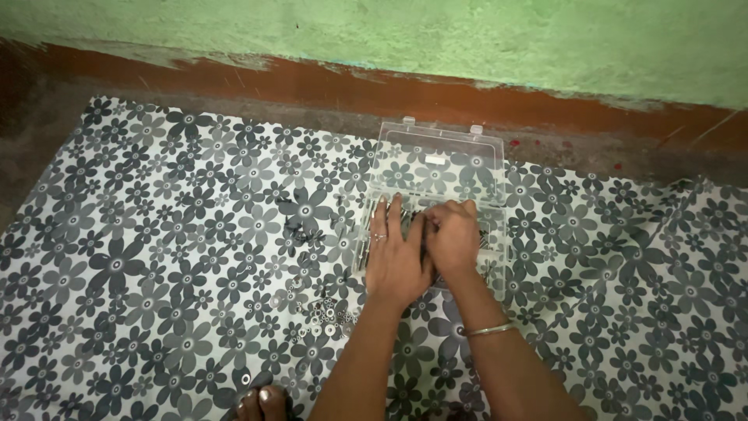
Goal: The person sits on a patterned cloth and repeatedly picks up small metal pins and cylindrical sleeves from a plastic organizer. They insert the pins into the sleeves by hand and place the assembled units back into the organizer.
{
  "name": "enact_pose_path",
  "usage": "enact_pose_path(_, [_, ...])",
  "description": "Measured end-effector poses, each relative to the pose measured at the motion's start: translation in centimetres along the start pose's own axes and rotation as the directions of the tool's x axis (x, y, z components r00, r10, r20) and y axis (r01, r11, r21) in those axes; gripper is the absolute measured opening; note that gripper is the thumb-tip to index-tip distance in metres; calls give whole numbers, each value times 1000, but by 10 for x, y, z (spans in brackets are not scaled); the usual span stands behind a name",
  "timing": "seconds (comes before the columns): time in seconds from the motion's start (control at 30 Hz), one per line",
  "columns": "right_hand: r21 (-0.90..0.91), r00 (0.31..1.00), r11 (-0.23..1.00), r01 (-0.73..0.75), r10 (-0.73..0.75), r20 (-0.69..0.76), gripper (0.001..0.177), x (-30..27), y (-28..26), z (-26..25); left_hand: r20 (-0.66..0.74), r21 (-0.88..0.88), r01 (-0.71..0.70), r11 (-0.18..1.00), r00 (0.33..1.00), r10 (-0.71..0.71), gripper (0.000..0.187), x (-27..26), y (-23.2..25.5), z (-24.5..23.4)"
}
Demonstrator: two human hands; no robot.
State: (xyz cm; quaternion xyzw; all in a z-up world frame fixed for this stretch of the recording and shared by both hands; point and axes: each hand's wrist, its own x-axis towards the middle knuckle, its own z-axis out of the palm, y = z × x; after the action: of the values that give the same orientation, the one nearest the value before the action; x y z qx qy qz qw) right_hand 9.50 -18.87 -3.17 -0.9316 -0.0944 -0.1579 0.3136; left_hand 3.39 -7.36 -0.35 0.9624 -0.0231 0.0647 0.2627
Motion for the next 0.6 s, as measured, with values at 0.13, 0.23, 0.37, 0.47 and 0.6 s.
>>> enact_pose_path(0.13, [-19, 1000, 1000, 9, -9, 6, 10, 0, 0, 0, 7, 18, -3, 1000, 1000, 2, 69, 0, 0, 1])
enact_pose_path(0.23, [-16, 1000, 1000, 25, -25, 8, 10, 0, 0, -1, 12, 26, -2, 1000, 1000, 1, 71, 0, 1, -1])
enact_pose_path(0.37, [-13, 998, 999, 40, -40, 45, 9, 2, 3, -4, 49, 33, 21, 999, 999, -22, 77, 1, 4, -5])
enact_pose_path(0.47, [-23, 997, 999, 36, -34, 73, 14, 7, 7, -5, 48, 36, 24, 999, 998, -26, 79, 1, 5, -8])
enact_pose_path(0.6, [129, 982, 985, -112, 91, 164, 23, 19, 20, -10, 66, 37, 25, 999, 997, -28, 84, 0, 6, -13])
